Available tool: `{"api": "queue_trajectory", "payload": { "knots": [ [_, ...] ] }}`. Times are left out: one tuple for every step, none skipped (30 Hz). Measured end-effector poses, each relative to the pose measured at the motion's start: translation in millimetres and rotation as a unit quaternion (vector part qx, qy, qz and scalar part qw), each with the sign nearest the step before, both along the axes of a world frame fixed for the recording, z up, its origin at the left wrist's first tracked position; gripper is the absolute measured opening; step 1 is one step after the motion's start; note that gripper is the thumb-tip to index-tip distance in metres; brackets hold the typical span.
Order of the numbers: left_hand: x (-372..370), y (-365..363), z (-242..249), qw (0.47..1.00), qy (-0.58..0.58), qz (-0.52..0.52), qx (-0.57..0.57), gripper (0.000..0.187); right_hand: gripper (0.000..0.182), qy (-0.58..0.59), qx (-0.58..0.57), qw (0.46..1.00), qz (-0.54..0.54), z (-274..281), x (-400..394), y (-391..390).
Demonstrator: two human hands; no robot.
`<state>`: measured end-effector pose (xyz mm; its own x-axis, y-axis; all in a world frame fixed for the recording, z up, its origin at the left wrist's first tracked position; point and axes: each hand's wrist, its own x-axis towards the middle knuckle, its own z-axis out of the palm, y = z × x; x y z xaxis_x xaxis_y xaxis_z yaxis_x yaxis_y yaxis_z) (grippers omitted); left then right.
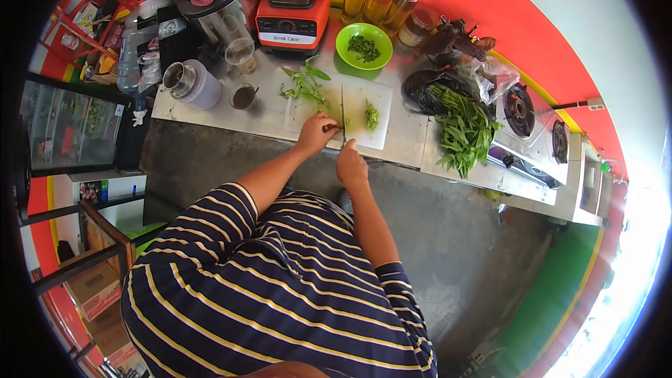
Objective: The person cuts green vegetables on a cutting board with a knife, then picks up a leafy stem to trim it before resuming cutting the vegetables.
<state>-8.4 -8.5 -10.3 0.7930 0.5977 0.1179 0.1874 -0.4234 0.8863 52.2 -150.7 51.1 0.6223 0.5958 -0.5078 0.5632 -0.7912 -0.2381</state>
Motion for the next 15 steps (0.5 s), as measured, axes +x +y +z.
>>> {"api": "queue_trajectory", "payload": {
  "knots": [
    [0.1,1.8,2.1,1.000,0.005,-0.005,-0.001,0.015,0.051,0.006,0.000,1.000,0.002,2.1,7.2,5.8],
    [-0.8,1.9,4.2,1.000,0.009,-0.010,-0.003,0.015,0.051,0.012,0.000,1.000,0.004,4.5,12.4,9.0],
    [-0.8,1.3,1.8,1.000,0.008,-0.009,-0.004,0.015,0.051,0.011,-0.001,1.000,0.005,7.8,16.4,10.1],
    [-0.9,2.3,-0.2,1.000,0.003,-0.016,-0.021,0.014,0.050,0.021,-0.009,1.000,0.014,11.3,20.1,12.5],
    [-0.9,4.9,-1.8,0.999,-0.003,-0.022,-0.037,0.014,0.050,0.031,-0.016,0.999,0.025,14.6,22.0,16.2],
    [-1.0,6.3,-1.9,0.999,-0.004,-0.018,-0.036,0.014,0.050,0.030,-0.015,0.999,0.029,14.5,20.3,16.5],
    [-1.6,5.8,-2.3,0.999,-0.010,-0.018,-0.025,0.014,0.048,0.023,-0.011,0.999,0.032,14.1,14.5,12.7],
    [-2.3,5.2,-2.9,1.000,-0.015,-0.019,-0.014,0.014,0.046,0.016,-0.007,0.999,0.033,13.7,8.6,8.3],
    [-2.6,5.3,-3.3,1.000,-0.015,-0.018,-0.014,0.014,0.046,0.016,-0.006,0.999,0.034,11.8,1.3,5.6],
    [-1.8,5.2,-3.3,1.000,-0.003,-0.015,-0.019,0.014,0.044,0.006,-0.004,1.000,0.024,7.1,-6.9,3.8],
    [-1.0,4.7,-3.3,1.000,0.009,-0.013,-0.025,0.014,0.042,-0.005,-0.002,1.000,0.013,2.5,-11.3,3.2],
    [-0.4,4.5,-1.9,1.000,0.010,-0.013,-0.025,0.014,0.042,-0.004,-0.002,1.000,0.013,-0.7,-11.2,5.5],
    [0.2,4.5,-0.4,1.000,0.020,-0.010,-0.018,0.014,0.041,-0.009,0.004,1.000,0.012,-4.2,-9.7,9.6],
    [-0.5,3.8,1.1,0.999,0.031,-0.008,-0.011,0.014,0.041,-0.013,0.010,1.000,0.009,-7.5,-8.4,12.8],
    [-1.7,3.0,1.4,0.999,0.031,-0.011,-0.009,0.014,0.041,-0.013,0.011,1.000,0.006,-9.2,-5.4,15.4]
  ]
}}
